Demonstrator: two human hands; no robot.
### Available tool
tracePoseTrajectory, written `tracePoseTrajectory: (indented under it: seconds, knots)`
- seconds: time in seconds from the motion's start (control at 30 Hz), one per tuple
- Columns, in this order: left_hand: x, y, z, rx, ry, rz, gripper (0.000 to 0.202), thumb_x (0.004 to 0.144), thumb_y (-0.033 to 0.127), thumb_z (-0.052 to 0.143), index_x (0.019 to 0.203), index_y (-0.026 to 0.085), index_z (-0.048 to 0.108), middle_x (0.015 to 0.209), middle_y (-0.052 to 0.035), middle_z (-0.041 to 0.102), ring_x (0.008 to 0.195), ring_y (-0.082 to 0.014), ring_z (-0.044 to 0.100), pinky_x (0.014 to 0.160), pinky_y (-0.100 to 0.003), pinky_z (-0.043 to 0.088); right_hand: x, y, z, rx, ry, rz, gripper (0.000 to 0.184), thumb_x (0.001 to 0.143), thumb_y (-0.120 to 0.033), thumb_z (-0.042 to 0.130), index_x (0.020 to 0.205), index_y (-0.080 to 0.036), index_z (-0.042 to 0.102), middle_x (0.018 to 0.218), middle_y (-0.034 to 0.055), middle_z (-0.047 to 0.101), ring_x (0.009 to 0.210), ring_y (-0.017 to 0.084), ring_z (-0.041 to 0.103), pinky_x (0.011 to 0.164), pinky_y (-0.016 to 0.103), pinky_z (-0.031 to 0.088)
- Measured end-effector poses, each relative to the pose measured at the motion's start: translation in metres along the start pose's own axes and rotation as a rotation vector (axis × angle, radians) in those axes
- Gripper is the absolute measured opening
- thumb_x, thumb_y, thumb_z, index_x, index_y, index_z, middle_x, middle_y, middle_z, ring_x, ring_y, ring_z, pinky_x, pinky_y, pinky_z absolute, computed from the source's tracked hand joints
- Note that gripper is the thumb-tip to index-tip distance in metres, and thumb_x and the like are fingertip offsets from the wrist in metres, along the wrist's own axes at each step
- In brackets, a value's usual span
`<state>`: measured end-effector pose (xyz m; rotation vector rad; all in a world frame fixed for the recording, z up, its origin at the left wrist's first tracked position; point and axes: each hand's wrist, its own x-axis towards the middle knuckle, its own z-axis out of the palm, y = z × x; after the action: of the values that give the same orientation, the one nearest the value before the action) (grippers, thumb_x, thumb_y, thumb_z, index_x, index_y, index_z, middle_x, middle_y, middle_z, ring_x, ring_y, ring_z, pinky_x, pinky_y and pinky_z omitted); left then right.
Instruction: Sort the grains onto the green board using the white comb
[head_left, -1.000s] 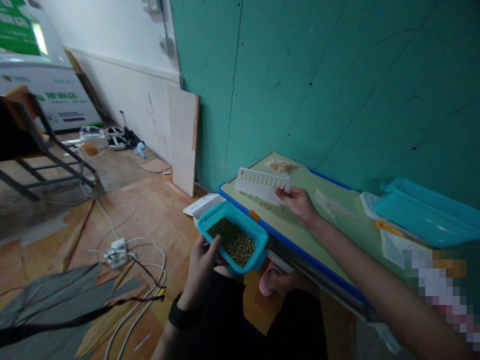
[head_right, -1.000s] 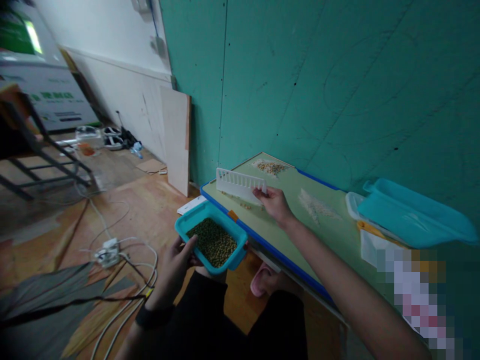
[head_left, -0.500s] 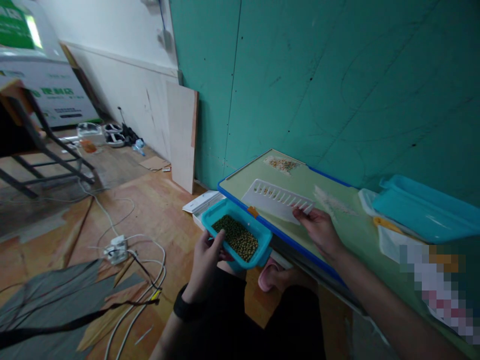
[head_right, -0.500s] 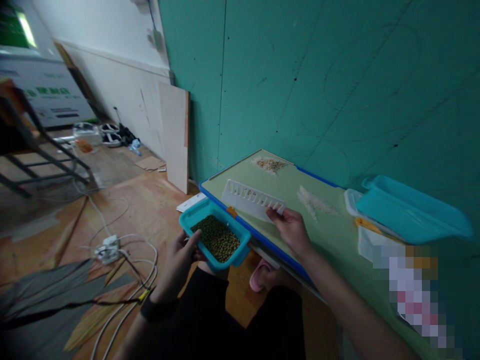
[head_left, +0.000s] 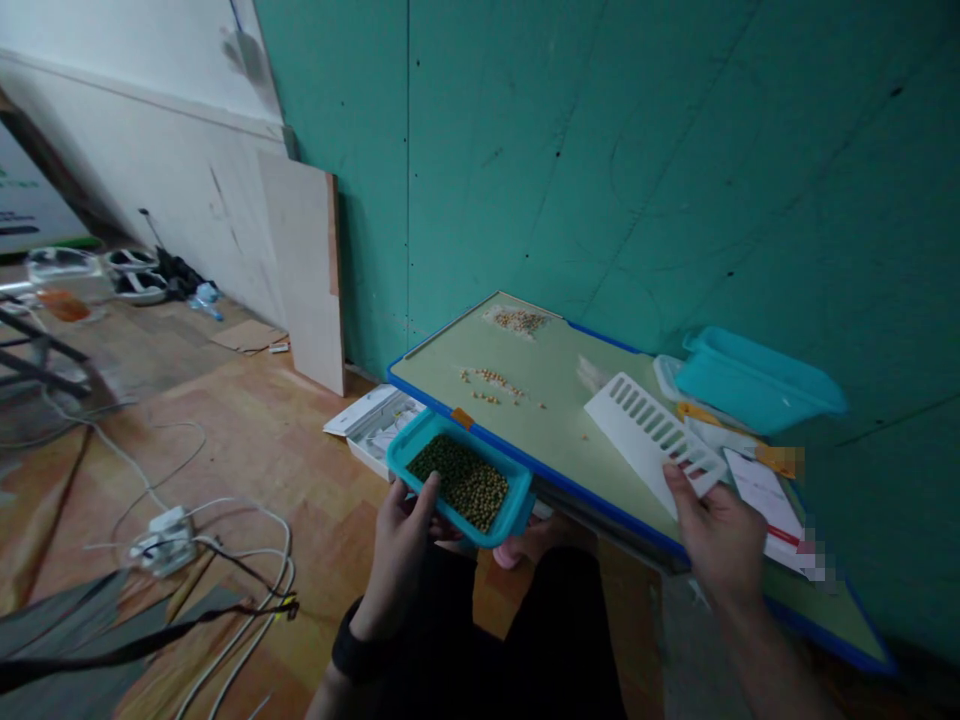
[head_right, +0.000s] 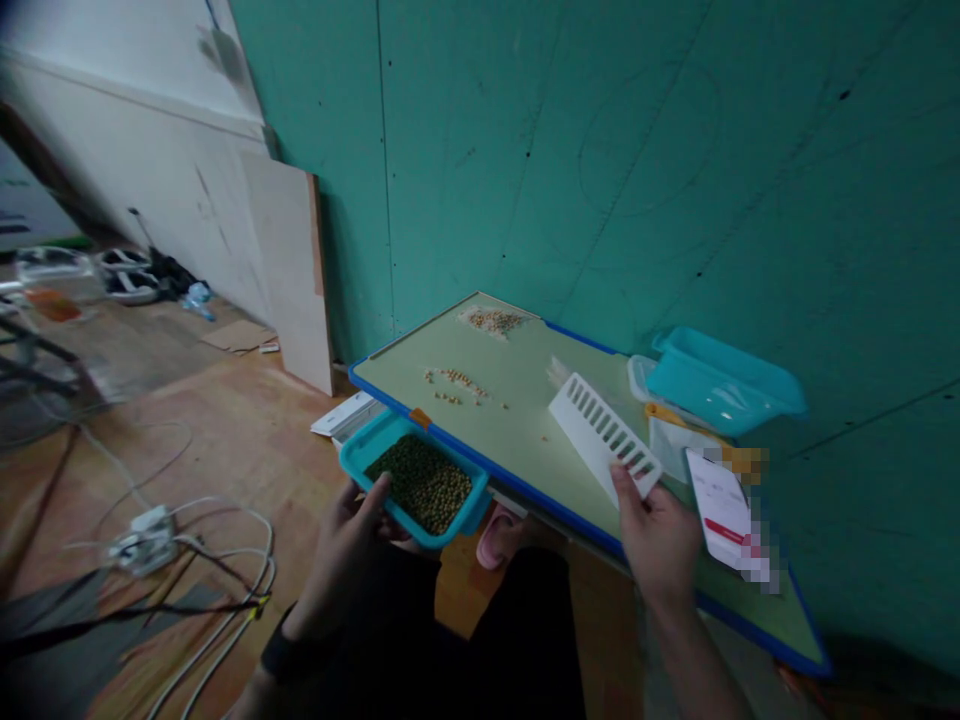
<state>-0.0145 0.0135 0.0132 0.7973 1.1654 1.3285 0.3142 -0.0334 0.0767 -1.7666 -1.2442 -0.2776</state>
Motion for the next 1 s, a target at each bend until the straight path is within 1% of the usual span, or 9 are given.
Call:
tracePoseTrajectory:
  seconds: [0.07,0.17,0.3,0.37,0.43,0.53,0.67,0.77,1.0]
  knots:
    - [-0.006,-0.001,0.007,-0.002,-0.010,-0.002,0.055,0.071,0.062,0.079,0.097,0.017,0.063,0.059,0.0029,0.065,0.042,-0.0159,0.064,0.041,-0.024,0.051,-0.014,-0.009,-0.007,-0.099,0.046,0.023,0.053,0.086,-0.066,0.062,0.065,-0.020,0.076,0.056,0.0096,0.070,0.052,0.023,0.064,0.049,0.031,0.043]
    - [-0.014,-0.004,0.019,-0.011,-0.021,-0.023,0.055,0.070,0.063,0.080,0.095,0.018,0.061,0.054,0.0049,0.062,0.038,-0.0135,0.059,0.038,-0.022,0.047,-0.027,-0.024,-0.010,-0.125,0.063,0.002,0.057,0.085,-0.070,0.059,0.064,-0.020,0.077,0.059,0.0116,0.072,0.051,0.024,0.066,0.050,0.031,0.046]
    - [-0.019,-0.009,0.030,-0.029,-0.044,-0.048,0.055,0.068,0.065,0.080,0.092,0.019,0.059,0.049,0.0063,0.059,0.035,-0.0116,0.054,0.036,-0.019,0.042,-0.041,-0.036,-0.012,-0.028,0.009,-0.072,0.044,0.087,-0.062,0.063,0.075,-0.023,0.080,0.078,0.0111,0.079,0.068,0.028,0.075,0.063,0.033,0.056]
    - [-0.019,-0.010,0.032,-0.028,-0.055,-0.055,0.056,0.068,0.065,0.080,0.092,0.019,0.059,0.048,0.0066,0.058,0.035,-0.0116,0.055,0.036,-0.019,0.041,-0.047,-0.040,-0.012,0.033,-0.045,-0.118,0.035,0.088,-0.057,0.065,0.082,-0.026,0.081,0.089,0.0099,0.080,0.079,0.029,0.077,0.073,0.036,0.059]
    - [-0.018,-0.010,0.033,-0.020,-0.065,-0.051,0.055,0.069,0.064,0.080,0.093,0.019,0.059,0.050,0.0063,0.059,0.037,-0.0118,0.056,0.037,-0.019,0.043,-0.051,-0.044,-0.011,0.076,-0.121,-0.124,0.030,0.088,-0.053,0.065,0.088,-0.028,0.082,0.096,0.0082,0.080,0.087,0.030,0.077,0.077,0.037,0.060]
    - [-0.018,-0.012,0.033,-0.007,-0.070,-0.051,0.054,0.071,0.063,0.079,0.094,0.019,0.059,0.052,0.0061,0.061,0.039,-0.0122,0.058,0.039,-0.020,0.046,-0.044,-0.049,-0.003,0.151,-0.193,-0.090,0.030,0.091,-0.052,0.063,0.093,-0.028,0.081,0.099,0.0066,0.080,0.092,0.029,0.077,0.078,0.036,0.061]
    - [-0.018,-0.013,0.030,-0.009,-0.075,-0.040,0.052,0.073,0.062,0.078,0.094,0.020,0.057,0.054,0.0059,0.061,0.040,-0.0133,0.059,0.040,-0.022,0.048,-0.020,-0.046,0.015,0.198,-0.118,-0.069,0.041,0.090,-0.058,0.061,0.092,-0.022,0.081,0.096,0.0098,0.080,0.090,0.031,0.077,0.079,0.036,0.060]
    - [-0.017,-0.012,0.028,-0.001,-0.068,-0.025,0.051,0.073,0.061,0.078,0.093,0.020,0.057,0.054,0.0052,0.062,0.040,-0.0129,0.059,0.040,-0.021,0.046,-0.006,-0.040,0.027,0.153,-0.111,-0.028,0.046,0.089,-0.061,0.060,0.087,-0.020,0.080,0.091,0.0119,0.080,0.085,0.031,0.077,0.071,0.035,0.059]
    - [-0.013,-0.002,0.021,0.022,-0.024,-0.004,0.050,0.072,0.061,0.080,0.092,0.019,0.059,0.054,0.0045,0.062,0.041,-0.0127,0.058,0.039,-0.021,0.045,-0.004,-0.037,0.032,0.157,-0.168,-0.054,0.046,0.089,-0.062,0.061,0.083,-0.020,0.079,0.084,0.0111,0.080,0.076,0.029,0.077,0.063,0.031,0.057]
